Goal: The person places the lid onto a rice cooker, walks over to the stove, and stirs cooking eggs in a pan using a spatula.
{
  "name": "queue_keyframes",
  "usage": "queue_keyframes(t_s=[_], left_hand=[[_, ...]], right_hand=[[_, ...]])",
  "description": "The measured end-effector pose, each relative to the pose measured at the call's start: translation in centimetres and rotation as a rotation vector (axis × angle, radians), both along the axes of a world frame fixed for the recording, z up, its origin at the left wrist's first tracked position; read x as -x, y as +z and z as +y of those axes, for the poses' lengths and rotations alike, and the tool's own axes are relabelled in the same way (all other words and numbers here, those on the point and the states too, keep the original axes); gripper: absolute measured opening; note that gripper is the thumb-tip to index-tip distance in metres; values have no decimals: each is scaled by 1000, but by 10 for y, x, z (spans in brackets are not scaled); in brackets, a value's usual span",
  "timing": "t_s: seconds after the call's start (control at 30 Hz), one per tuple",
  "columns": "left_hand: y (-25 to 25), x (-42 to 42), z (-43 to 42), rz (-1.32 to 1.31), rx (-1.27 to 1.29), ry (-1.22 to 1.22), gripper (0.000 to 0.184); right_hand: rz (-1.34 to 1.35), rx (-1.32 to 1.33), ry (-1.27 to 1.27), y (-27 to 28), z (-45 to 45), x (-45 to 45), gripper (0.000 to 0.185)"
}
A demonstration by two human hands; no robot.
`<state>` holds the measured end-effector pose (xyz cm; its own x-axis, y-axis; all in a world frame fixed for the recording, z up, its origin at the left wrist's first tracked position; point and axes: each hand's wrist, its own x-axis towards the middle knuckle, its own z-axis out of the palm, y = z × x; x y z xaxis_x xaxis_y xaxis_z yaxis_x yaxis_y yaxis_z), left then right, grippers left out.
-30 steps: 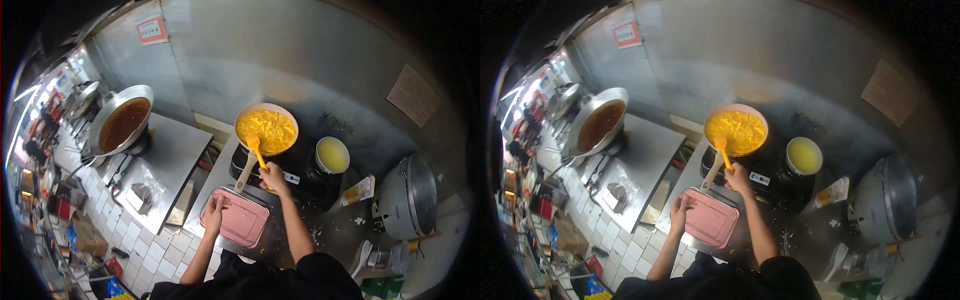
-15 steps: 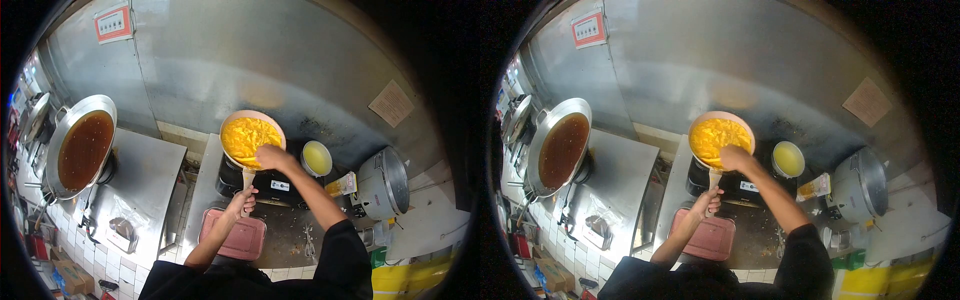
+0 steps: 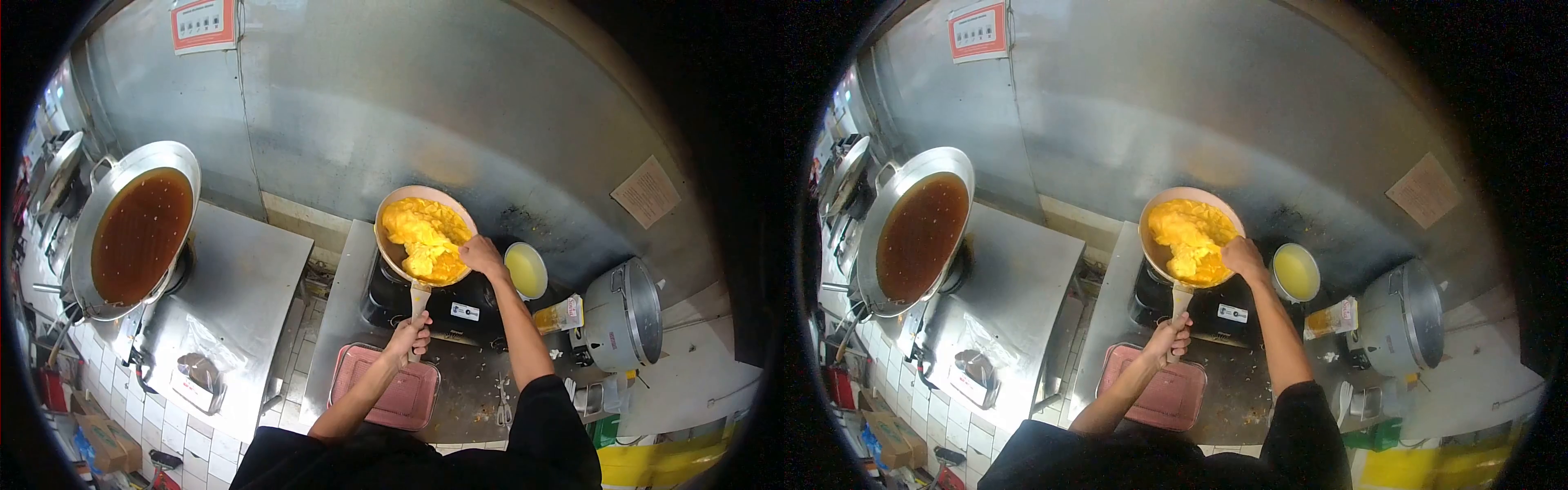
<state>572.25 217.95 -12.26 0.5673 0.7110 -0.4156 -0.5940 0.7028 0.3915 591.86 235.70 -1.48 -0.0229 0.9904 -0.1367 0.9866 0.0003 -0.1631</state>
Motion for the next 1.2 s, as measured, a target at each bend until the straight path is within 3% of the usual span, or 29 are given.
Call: queue_keyframes(t_s=[0.1, 0.13, 0.23, 0.37, 0.47, 0.57, 0.63, 0.73, 0.83, 1.03, 1.1, 1.2], left_hand=[[1, 1, 0, -10, -17, 1, 30], [1, 1, -1, -14, -21, -1, 30], [-1, 1, -2, -7, -27, -10, 29], [0, 2, 0, -3, -37, -15, 30], [3, 3, 0, -4, -32, -18, 30], [4, 2, 0, 5, -36, -20, 29], [6, 3, -1, 10, -20, -20, 29], [4, 2, -1, 12, -14, -19, 29], [4, 2, -1, 5, -21, -15, 29], [2, 3, -1, 29, -2, -24, 29], [8, 5, -2, 48, 10, -29, 29], [8, 7, -1, 39, 4, -48, 29]], right_hand=[[187, 255, -284, 5, -14, 6, 34], [194, 228, -264, -13, -10, 4, 26], [99, 347, -51, 26, 5, -10, 25], [-220, 251, 167, 116, 4, 9, 23], [-286, 267, 416, 139, 2, 27, 23], [-316, 379, 513, 125, 2, 45, 22], [-459, 291, 411, 96, -11, 68, 24], [-421, 26, 430, 16, 3, 54, 22], [-389, -172, 356, -3, 20, 49, 22], [-417, -142, 385, 94, 20, 47, 19], [-472, -2, 376, 139, 12, 54, 18], [-573, 201, 400, 145, 5, 52, 19]])
